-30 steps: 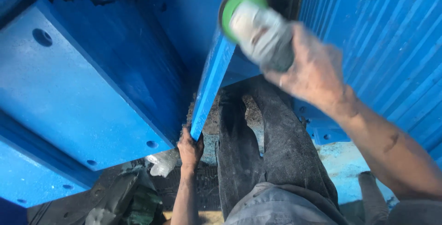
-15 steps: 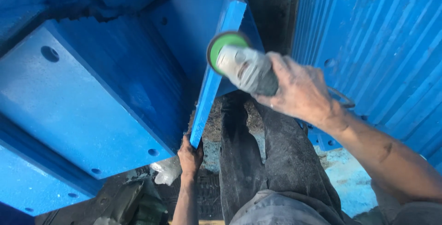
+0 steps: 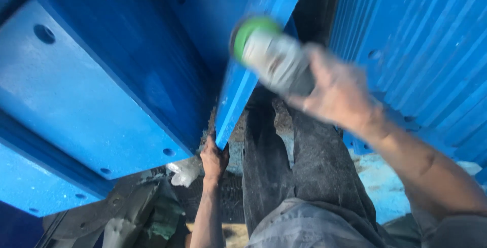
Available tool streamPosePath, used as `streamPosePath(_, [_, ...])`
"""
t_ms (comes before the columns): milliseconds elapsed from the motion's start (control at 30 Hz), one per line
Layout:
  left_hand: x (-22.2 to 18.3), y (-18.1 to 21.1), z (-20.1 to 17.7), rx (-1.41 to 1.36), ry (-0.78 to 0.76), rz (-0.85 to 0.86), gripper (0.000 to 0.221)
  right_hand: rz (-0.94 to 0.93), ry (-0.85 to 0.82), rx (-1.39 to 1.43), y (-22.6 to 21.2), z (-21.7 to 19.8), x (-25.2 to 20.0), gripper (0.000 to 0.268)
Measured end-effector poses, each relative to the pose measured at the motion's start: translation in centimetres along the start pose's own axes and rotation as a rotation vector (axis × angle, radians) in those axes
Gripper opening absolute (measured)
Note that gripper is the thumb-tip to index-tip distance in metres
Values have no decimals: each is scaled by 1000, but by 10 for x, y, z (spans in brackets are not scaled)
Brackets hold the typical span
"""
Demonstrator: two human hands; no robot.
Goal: Smooth the edges of blue plastic panels using an angle grinder.
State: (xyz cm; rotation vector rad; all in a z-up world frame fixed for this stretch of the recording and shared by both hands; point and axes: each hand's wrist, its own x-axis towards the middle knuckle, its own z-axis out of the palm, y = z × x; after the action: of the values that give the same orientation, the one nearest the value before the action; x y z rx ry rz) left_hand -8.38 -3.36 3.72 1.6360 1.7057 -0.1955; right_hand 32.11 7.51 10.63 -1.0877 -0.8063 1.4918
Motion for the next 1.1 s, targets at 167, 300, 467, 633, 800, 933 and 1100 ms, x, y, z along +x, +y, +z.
streamPosePath(167, [5, -5, -1, 5, 26, 16, 54, 23, 58, -1253, -3, -33, -6, 83])
streamPosePath(300, [12, -2, -10, 15, 6, -10, 43, 159, -144, -1291, 10, -6, -31, 89])
streamPosePath(467, [21, 4, -22, -8, 42, 79, 46, 333, -319, -1220, 23, 27, -39, 96])
streamPosePath(633, [18, -1, -18, 8, -4, -21, 38, 178, -105, -1118, 1, 8, -13, 86])
streamPosePath(800, [16, -9, -13, 15, 2, -7, 37, 111, -26, -1262, 8, 25, -30, 78])
streamPosePath(933, [19, -2, -16, -7, 21, 15, 39, 471, -342, -1286, 11, 48, -36, 99])
streamPosePath(1100, [12, -11, -12, -5, 29, 10, 36, 300, -57, -1186, 10, 29, -21, 90])
